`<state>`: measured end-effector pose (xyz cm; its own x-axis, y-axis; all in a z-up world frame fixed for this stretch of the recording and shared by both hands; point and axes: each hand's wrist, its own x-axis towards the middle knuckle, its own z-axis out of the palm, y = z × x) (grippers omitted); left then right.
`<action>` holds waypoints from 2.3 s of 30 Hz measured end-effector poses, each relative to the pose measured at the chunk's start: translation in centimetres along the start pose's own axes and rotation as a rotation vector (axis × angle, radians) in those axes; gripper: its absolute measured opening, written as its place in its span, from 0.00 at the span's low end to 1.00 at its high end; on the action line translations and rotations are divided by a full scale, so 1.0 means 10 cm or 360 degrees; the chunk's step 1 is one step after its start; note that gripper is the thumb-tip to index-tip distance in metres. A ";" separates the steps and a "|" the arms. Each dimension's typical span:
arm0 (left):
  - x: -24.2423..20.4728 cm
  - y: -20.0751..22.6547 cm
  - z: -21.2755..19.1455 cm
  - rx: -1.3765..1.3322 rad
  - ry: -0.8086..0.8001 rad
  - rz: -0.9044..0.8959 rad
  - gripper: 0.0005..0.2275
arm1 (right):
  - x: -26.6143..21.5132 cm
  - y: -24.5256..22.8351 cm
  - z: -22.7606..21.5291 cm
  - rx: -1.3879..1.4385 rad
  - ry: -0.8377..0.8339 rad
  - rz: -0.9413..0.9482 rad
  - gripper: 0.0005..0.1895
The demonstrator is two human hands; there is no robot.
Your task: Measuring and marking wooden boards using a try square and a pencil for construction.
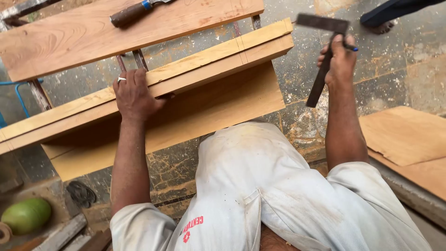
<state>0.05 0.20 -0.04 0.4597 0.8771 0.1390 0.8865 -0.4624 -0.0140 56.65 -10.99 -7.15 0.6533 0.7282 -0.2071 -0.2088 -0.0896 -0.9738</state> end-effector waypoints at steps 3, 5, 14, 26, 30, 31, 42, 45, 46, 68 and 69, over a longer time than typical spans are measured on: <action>0.00 -0.01 0.03 0.0011 -0.0008 -0.0003 0.42 | 0.02 0.01 0.11 -0.0190 -0.0266 0.0236 0.12; -0.01 -0.06 0.10 0.0051 -0.0046 0.0015 0.42 | 0.04 0.04 0.13 -0.0084 -0.0189 0.0266 0.12; -0.01 -0.03 0.09 0.0078 -0.0048 0.0006 0.43 | 0.10 0.08 0.08 0.0044 -0.0193 0.0264 0.15; 0.00 -0.05 0.11 0.0089 -0.0093 0.0005 0.44 | 0.09 0.01 0.06 0.0086 -0.0241 0.0197 0.17; -0.01 -0.05 0.06 0.0044 -0.0120 -0.0013 0.44 | 0.03 -0.03 0.10 -0.0059 -0.0397 0.0151 0.16; -0.01 -0.05 0.08 0.0058 -0.0128 -0.0020 0.43 | 0.02 -0.05 0.10 -0.0044 -0.0338 0.0139 0.16; -0.02 0.02 0.01 0.0078 -0.0168 -0.0022 0.45 | -0.15 -0.35 -0.08 0.0192 -0.0239 -0.0141 0.16; 0.10 0.24 -0.16 0.0085 -0.0227 -0.0003 0.52 | -0.31 -0.62 -0.10 0.0098 -0.0332 -0.0298 0.15; 0.14 0.37 -0.21 0.0033 -0.0175 0.0073 0.54 | -0.37 -0.70 -0.10 0.0047 -0.0421 -0.0379 0.14; -0.07 2.45 -0.73 -0.1476 -0.0298 0.0169 0.16 | -0.65 -0.94 0.29 0.0080 -0.0761 -0.0790 0.31; -0.08 2.43 -0.71 -0.1479 -0.0300 0.0174 0.16 | -0.57 -0.77 0.24 0.0077 -0.0755 -0.0791 0.31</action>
<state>20.83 -12.64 6.56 0.6105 0.7917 0.0203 0.4797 -0.3901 0.7860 52.79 -12.81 1.71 0.2929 0.8948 0.3369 -0.0065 0.3543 -0.9351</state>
